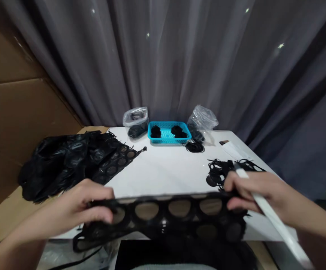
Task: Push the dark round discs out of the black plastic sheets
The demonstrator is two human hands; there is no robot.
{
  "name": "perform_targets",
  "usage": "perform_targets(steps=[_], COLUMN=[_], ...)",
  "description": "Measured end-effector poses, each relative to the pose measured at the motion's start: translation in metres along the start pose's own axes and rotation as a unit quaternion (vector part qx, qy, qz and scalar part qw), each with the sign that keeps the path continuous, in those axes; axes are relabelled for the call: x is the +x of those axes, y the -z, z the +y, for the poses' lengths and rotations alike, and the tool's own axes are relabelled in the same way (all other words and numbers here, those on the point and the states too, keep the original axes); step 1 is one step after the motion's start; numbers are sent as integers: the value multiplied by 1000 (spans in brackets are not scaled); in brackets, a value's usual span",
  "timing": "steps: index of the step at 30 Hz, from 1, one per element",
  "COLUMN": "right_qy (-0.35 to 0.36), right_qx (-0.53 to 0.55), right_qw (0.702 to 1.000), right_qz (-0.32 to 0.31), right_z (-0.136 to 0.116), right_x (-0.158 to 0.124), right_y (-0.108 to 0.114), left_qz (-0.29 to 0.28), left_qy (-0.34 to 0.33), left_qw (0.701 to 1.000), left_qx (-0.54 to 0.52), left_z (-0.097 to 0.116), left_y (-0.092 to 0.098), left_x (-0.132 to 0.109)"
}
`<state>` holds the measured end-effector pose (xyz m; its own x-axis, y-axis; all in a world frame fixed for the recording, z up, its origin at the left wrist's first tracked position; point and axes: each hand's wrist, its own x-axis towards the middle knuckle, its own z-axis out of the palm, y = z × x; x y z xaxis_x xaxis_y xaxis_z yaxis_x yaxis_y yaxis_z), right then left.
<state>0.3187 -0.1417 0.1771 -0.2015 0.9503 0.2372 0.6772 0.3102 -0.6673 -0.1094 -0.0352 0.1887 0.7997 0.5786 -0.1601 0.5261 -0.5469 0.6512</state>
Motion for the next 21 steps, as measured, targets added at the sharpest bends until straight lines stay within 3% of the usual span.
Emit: perform_targets(steps=[3, 5, 7, 11, 16, 19, 21], right_qy=[-14, -40, -54, -104, -103, -108, -114], right_qx=[14, 61, 102, 108, 101, 97, 105], right_qw=[996, 989, 980, 980, 985, 987, 988], right_qz=[-90, -132, -161, -134, -96, -66, -3], right_z=[39, 74, 111, 167, 194, 199, 199], right_x=[23, 44, 62, 93, 121, 124, 120], right_y=[-1, -21, -49, -94, -104, -96, -89], left_qz=[-9, -15, 14, 56, 115, 155, 191], left_qy=[39, 43, 48, 54, 73, 80, 77], left_qw=[999, 998, 998, 997, 985, 971, 956], left_qx=[-32, -49, -35, 10, 104, 167, 208], left_z=[-28, -60, -91, -132, -152, -153, -147], left_y=[-13, -30, -46, -55, -45, -43, -44], left_x=[43, 79, 110, 149, 171, 171, 169])
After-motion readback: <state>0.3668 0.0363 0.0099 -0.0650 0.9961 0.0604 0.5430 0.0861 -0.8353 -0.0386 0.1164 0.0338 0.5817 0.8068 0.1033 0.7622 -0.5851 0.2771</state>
